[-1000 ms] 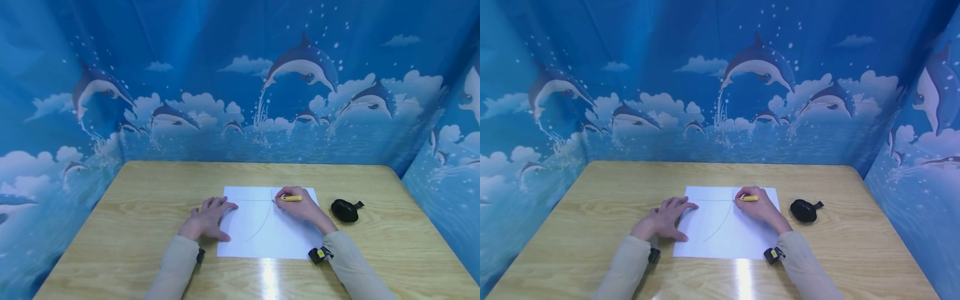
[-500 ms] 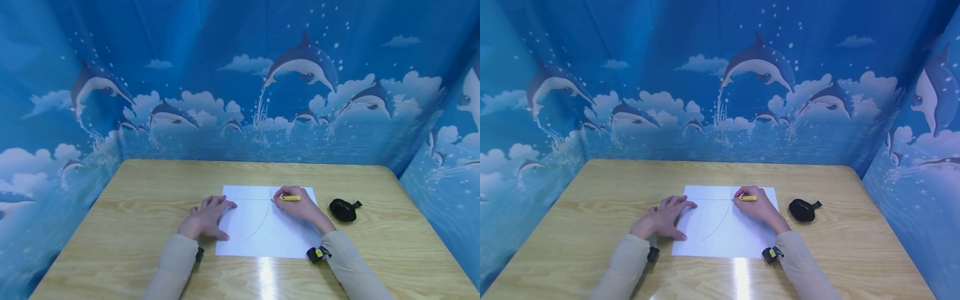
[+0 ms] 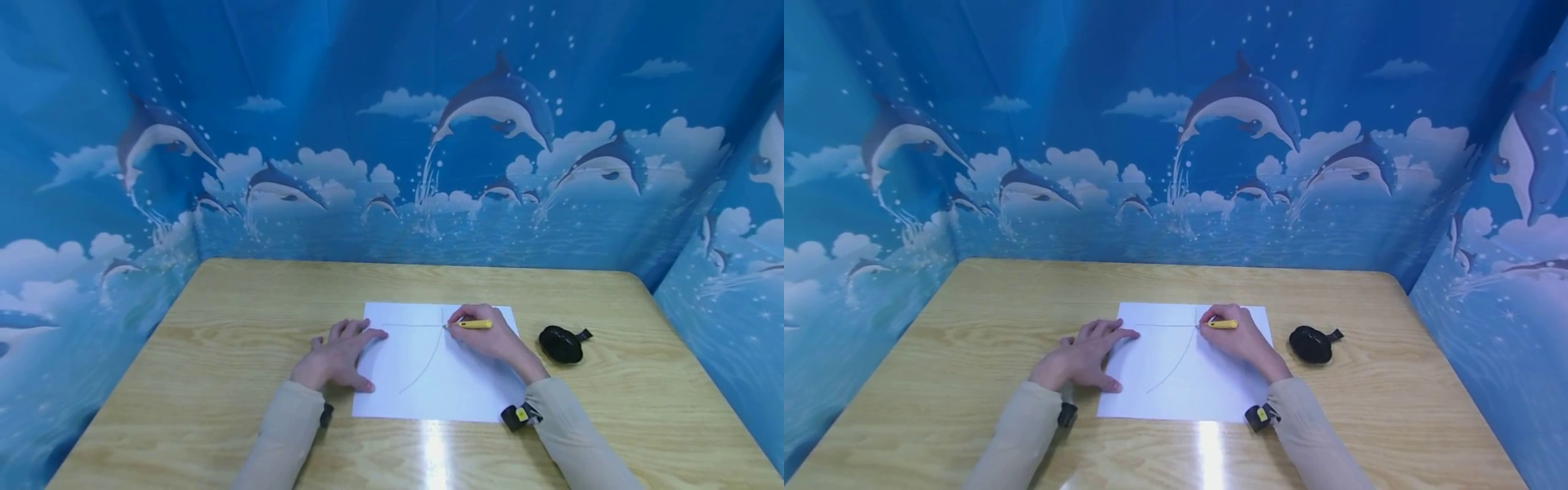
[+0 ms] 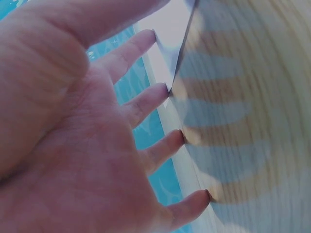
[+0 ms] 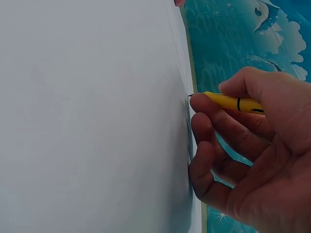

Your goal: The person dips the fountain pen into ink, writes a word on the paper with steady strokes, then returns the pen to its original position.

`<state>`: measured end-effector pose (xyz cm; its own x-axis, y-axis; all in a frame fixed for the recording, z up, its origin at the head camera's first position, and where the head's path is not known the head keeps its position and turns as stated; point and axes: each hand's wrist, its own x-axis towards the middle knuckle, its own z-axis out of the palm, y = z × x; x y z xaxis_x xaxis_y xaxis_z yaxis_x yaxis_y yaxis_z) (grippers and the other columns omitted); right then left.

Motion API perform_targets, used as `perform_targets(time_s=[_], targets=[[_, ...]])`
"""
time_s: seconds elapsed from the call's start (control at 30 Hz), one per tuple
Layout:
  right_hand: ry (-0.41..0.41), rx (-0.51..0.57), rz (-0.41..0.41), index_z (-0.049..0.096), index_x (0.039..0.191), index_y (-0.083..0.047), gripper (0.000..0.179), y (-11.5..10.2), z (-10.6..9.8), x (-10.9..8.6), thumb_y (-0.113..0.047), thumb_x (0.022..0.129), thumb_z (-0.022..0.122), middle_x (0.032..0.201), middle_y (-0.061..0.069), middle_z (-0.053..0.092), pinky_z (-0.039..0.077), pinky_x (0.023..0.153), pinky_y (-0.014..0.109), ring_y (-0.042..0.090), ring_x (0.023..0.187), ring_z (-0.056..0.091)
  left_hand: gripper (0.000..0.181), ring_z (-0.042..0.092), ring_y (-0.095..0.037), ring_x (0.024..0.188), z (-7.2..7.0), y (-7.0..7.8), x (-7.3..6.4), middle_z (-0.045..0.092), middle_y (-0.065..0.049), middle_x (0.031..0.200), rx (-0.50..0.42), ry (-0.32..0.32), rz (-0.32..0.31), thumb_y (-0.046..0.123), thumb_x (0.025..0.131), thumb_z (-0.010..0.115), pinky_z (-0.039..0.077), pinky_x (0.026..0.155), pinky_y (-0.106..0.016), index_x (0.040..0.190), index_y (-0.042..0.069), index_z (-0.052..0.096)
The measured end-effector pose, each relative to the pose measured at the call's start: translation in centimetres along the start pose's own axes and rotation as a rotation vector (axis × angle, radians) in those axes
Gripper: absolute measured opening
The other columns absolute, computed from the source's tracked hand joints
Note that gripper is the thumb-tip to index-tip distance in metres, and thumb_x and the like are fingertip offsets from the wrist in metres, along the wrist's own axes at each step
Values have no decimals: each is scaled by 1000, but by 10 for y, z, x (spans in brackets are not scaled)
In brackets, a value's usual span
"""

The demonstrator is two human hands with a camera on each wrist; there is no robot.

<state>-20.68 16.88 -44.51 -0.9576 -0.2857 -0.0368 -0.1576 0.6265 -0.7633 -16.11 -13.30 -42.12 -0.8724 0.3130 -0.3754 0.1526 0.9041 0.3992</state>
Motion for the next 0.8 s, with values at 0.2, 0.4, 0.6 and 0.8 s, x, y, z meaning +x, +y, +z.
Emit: perform_targets(time_s=[0.2,0.4,0.6,0.8], targets=[[-7,17,3,76,103,-13,13,1,-1,0,-20,94,69,107,8,74,53,77,32,16,89,66,88,12,-41,157,0,0,0,23,-5,170,3,4,2,34,77,90,16,112,-84,151,37,44],[-14,21,5,76,103,-11,14,2,-1,1,-20,94,70,106,8,73,52,74,31,14,85,64,88,12,-41,157,-1,0,0,23,-5,170,3,2,9,34,77,90,16,112,-84,152,37,44],[-14,16,8,76,100,-13,12,2,-2,0,-21,94,70,106,6,74,53,80,31,16,94,67,88,13,-41,157,-1,0,-1,24,-5,170,8,2,7,35,77,90,17,112,-84,151,37,44],[-22,14,30,77,97,-16,9,1,-3,-2,-21,93,71,104,3,74,52,80,31,16,94,66,88,13,-41,157,-1,1,-2,24,-5,169,1,3,2,34,76,90,16,111,-84,151,37,44]])
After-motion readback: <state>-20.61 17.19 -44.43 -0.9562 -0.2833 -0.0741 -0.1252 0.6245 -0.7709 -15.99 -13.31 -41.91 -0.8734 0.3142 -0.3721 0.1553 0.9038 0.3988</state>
